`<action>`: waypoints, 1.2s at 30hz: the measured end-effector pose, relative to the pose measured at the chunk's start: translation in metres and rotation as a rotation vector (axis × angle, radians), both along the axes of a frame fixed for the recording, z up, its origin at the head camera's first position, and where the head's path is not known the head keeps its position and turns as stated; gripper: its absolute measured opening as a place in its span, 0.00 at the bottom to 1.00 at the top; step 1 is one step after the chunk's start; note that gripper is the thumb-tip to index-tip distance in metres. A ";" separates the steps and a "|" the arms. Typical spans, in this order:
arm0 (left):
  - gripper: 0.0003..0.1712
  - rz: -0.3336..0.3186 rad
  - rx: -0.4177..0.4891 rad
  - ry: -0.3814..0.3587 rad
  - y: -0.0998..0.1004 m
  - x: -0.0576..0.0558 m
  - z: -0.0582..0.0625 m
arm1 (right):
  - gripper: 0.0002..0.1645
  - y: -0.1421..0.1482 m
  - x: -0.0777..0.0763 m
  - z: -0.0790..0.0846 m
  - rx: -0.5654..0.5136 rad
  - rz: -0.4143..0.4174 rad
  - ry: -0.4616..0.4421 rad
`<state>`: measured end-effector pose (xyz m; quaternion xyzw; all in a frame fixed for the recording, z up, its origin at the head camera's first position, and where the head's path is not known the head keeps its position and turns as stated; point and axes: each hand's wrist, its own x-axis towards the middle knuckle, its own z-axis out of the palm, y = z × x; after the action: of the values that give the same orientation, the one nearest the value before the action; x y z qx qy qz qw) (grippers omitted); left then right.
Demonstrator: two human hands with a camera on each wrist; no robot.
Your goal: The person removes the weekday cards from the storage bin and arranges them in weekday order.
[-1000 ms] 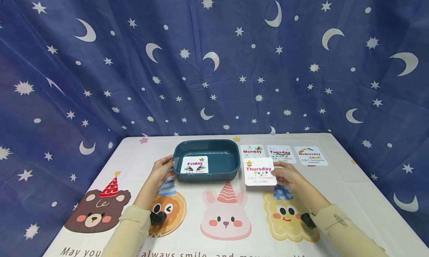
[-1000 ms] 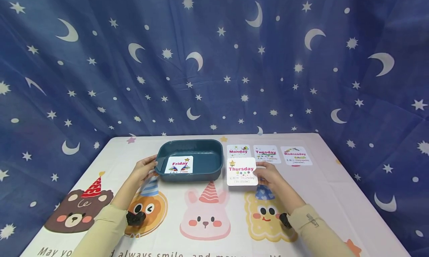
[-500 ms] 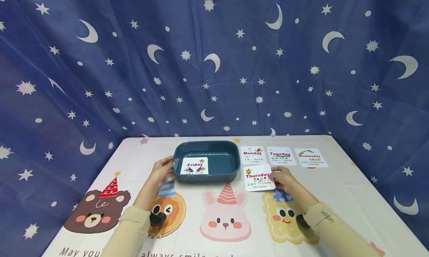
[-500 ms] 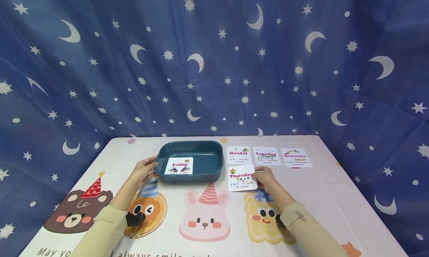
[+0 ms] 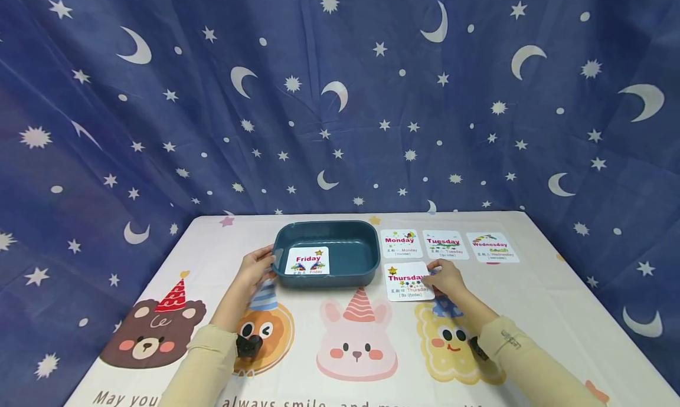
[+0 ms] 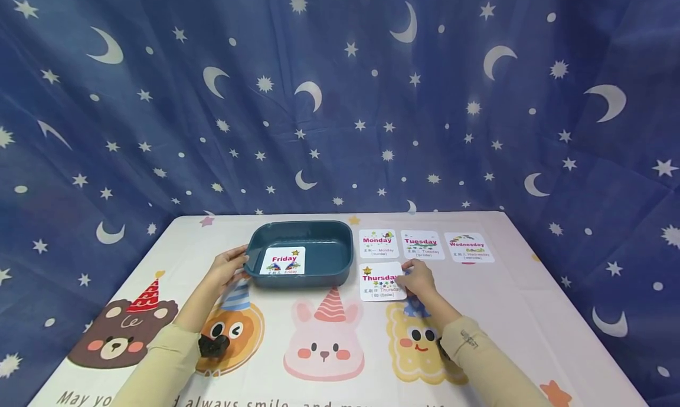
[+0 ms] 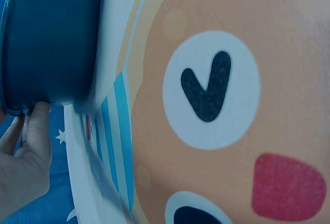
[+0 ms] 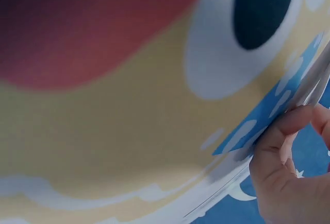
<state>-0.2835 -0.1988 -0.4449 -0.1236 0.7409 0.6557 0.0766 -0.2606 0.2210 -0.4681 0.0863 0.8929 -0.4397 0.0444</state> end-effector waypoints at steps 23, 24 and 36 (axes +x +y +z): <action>0.27 -0.001 0.002 0.001 0.003 0.001 -0.001 | 0.22 0.009 -0.005 0.001 0.084 0.106 -0.118; 0.27 -0.002 0.002 0.003 0.003 0.001 -0.001 | 0.23 0.010 -0.005 0.000 0.052 0.101 -0.133; 0.27 -0.006 0.004 0.016 0.002 0.004 0.000 | 0.25 0.019 -0.005 -0.002 -0.138 0.136 -0.179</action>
<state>-0.2796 -0.1973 -0.4450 -0.1162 0.7405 0.6579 0.0729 -0.2660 0.2402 -0.4705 0.0613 0.8568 -0.4866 0.1592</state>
